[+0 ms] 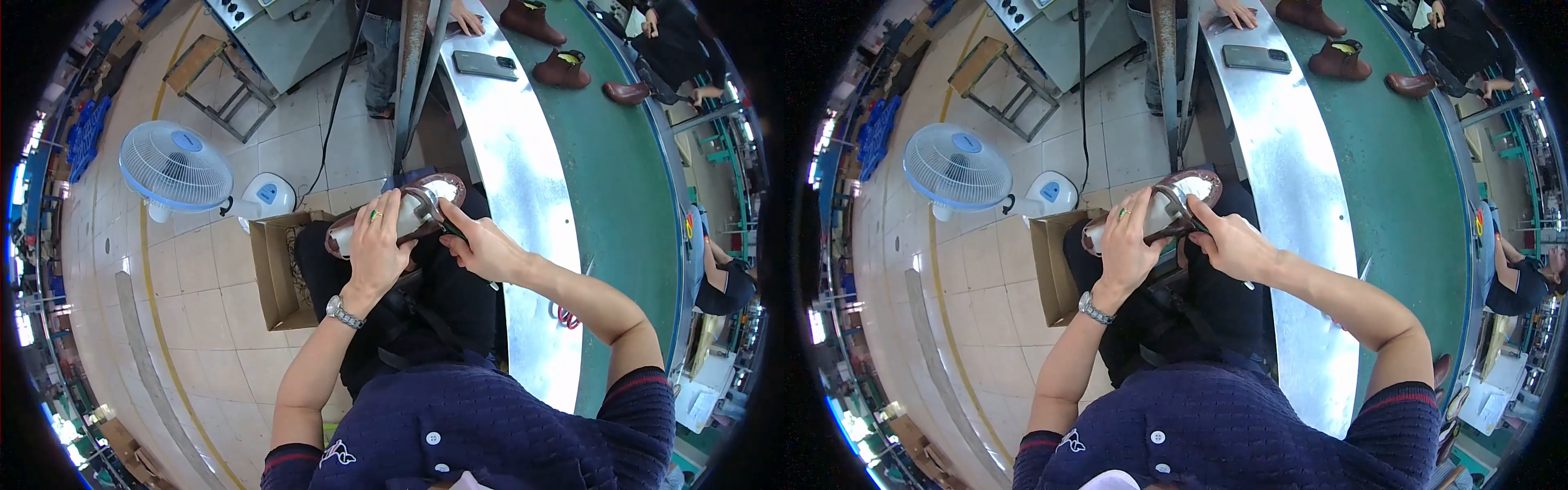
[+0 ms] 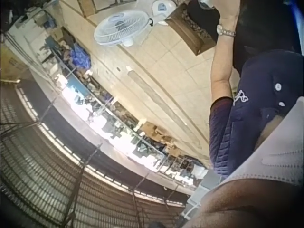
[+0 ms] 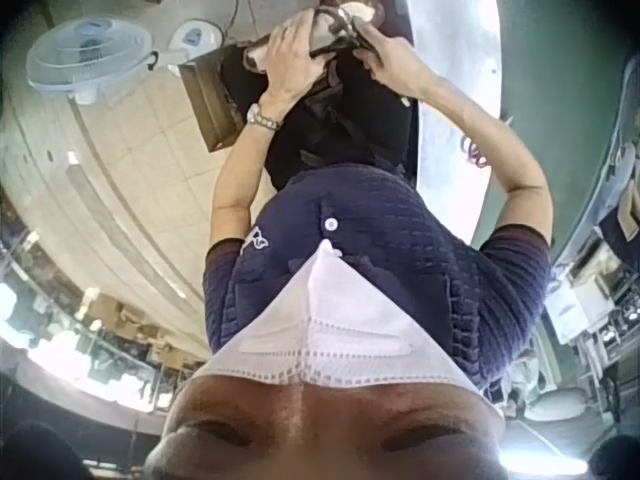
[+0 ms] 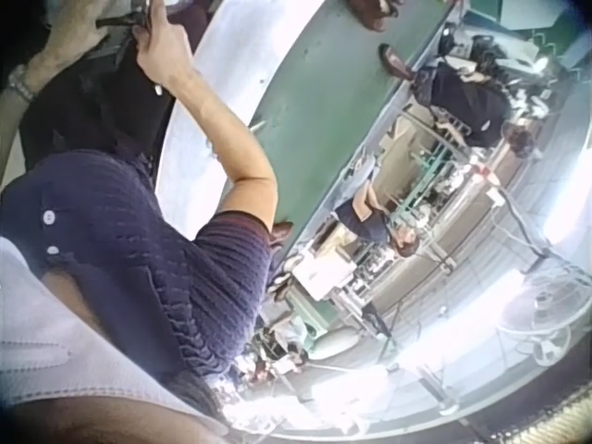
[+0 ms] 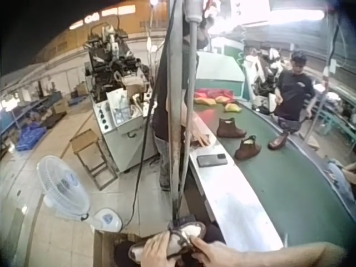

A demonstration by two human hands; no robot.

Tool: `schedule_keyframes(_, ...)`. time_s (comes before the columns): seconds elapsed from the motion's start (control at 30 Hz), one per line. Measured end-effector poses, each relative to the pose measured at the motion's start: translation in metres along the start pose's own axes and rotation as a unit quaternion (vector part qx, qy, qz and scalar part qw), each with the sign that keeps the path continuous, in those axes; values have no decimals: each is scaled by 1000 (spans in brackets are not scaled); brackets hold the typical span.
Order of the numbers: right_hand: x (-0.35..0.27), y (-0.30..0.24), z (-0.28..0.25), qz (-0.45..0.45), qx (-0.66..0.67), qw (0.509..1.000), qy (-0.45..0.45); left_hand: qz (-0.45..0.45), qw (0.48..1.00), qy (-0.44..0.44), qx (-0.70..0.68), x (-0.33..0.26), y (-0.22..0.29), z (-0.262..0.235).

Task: Trim and finish shoes on an industrial production line.

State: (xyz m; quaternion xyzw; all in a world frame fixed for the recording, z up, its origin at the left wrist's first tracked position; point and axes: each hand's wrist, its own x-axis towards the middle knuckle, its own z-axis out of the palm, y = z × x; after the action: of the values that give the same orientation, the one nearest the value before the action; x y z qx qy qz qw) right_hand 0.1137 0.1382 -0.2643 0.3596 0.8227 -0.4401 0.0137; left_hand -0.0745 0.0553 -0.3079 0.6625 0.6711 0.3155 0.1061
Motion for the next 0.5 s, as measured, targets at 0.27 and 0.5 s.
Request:
schedule_keyframes(0.27, 1, 4, -16, -54, -113, 992, -13, 61, 997, 22, 46, -10, -13, 8)
schedule_keyframes(0.5, 12, -53, -58, -110, -197, 974, 17, 118, 981, 31, 148, -13, -28, 14)
